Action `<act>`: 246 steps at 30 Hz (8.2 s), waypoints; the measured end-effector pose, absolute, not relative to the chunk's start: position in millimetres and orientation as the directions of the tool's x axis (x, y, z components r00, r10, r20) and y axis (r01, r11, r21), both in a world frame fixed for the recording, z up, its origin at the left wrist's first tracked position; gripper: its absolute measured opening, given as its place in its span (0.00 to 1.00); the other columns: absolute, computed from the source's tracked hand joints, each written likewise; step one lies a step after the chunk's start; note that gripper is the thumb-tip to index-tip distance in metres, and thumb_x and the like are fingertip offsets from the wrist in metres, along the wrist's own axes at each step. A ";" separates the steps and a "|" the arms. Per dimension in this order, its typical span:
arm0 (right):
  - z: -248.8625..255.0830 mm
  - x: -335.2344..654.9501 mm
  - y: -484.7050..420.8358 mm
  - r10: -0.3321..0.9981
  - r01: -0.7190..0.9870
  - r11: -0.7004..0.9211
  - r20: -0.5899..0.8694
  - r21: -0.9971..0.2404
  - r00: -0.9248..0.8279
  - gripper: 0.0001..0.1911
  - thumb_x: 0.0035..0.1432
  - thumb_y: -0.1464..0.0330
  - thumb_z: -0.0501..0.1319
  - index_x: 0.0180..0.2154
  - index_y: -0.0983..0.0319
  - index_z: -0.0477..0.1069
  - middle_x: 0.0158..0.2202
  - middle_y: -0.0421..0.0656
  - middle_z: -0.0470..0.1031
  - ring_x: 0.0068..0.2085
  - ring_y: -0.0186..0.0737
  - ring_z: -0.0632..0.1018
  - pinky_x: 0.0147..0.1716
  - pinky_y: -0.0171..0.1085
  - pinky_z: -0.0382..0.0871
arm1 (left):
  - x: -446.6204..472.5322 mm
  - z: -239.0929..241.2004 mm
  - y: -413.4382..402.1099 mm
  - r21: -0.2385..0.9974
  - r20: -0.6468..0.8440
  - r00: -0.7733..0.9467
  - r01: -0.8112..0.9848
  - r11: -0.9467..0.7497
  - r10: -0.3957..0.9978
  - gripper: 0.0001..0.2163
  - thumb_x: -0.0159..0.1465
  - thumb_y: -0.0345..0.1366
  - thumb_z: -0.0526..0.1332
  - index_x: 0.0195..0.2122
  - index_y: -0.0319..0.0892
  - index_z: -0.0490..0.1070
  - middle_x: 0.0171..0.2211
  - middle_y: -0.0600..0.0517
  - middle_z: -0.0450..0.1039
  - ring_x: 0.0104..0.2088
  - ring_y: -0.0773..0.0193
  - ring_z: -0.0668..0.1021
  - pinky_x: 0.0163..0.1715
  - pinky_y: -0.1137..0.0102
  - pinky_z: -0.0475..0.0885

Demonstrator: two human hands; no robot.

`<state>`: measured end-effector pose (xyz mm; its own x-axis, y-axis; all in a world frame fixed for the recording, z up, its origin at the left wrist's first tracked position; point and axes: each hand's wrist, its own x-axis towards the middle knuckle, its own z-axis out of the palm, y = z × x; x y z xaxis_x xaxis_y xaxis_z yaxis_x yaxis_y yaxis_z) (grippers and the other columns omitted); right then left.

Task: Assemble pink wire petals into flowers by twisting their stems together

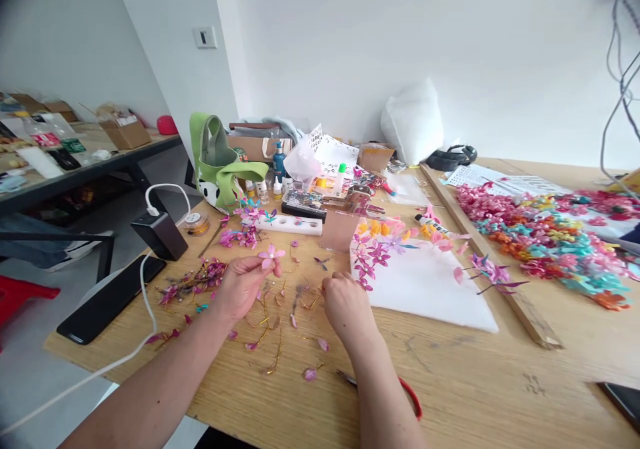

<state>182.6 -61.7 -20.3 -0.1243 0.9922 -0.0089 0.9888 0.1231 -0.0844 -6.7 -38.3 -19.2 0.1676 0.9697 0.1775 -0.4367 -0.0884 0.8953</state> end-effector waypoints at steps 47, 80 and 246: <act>-1.6 171.0 -73.9 0.979 -0.053 0.174 0.167 -0.983 0.116 0.20 0.56 0.52 0.59 0.29 0.63 0.69 0.21 0.39 0.67 0.22 0.32 0.66 0.20 0.31 0.58 | -10.7 -15.7 -40.2 0.932 0.363 0.392 -0.159 -0.327 0.845 0.09 0.57 0.38 0.64 0.22 0.42 0.78 0.26 0.48 0.73 0.33 0.60 0.75 0.38 0.65 0.69; -13.8 178.6 -63.6 0.992 0.464 -0.103 -0.126 -0.880 -0.019 0.16 0.59 0.57 0.52 0.29 0.61 0.68 0.15 0.35 0.67 0.12 0.32 0.65 0.13 0.31 0.54 | -10.6 -23.5 -34.3 0.963 0.127 0.153 -0.254 -0.085 0.980 0.05 0.53 0.36 0.67 0.28 0.40 0.79 0.27 0.50 0.77 0.29 0.63 0.75 0.40 0.67 0.69; -8.0 157.9 -73.0 0.936 -0.158 0.007 0.062 -0.987 -0.347 0.22 0.56 0.51 0.58 0.24 0.64 0.68 0.22 0.40 0.70 0.23 0.31 0.67 0.24 0.33 0.60 | -31.1 -22.3 -27.5 0.986 0.097 0.816 -0.002 -0.166 0.570 0.15 0.54 0.47 0.65 0.23 0.39 0.78 0.25 0.44 0.76 0.34 0.60 0.74 0.40 0.66 0.68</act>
